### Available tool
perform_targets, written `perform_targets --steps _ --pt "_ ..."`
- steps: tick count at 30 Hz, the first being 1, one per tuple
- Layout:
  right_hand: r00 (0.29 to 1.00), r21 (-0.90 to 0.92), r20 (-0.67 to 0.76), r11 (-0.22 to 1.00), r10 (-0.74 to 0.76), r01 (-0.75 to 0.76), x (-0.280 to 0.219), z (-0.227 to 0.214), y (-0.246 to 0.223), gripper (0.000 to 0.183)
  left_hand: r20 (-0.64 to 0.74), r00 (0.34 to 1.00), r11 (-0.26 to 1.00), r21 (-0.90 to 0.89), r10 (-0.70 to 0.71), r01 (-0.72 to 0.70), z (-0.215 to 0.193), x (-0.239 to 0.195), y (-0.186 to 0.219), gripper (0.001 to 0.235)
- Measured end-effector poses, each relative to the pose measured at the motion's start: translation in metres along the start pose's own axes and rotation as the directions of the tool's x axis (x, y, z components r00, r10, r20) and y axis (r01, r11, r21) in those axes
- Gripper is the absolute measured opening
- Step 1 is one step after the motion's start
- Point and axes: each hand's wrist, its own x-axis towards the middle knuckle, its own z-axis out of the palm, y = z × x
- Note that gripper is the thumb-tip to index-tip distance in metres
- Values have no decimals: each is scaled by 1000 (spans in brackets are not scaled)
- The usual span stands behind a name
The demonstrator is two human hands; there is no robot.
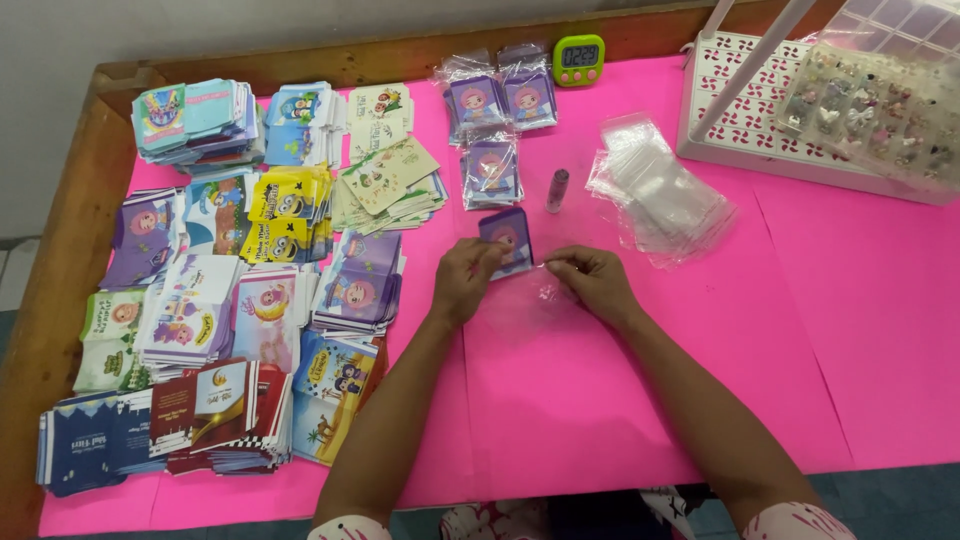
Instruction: Packing individual cards into plastic sleeves and bags, including preparing paper inserts with glue.
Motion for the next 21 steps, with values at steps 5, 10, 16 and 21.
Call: perform_targets --steps 5,10,16,21 --pt "999 -150 41 988 -21 27 -1 4 7 14 251 961 957 230 117 -177 2 -2 -10 27" --pt "995 -202 85 977 -52 68 0 6 9 11 315 942 942 264 118 -206 3 -5 2 34" --pt "991 -205 100 973 -84 103 1 2 16 11 313 946 945 275 87 -178 6 -4 -4 24" --pt "993 -132 94 988 -73 85 -1 0 11 26 233 966 960 225 113 -166 10 -1 -26 14"
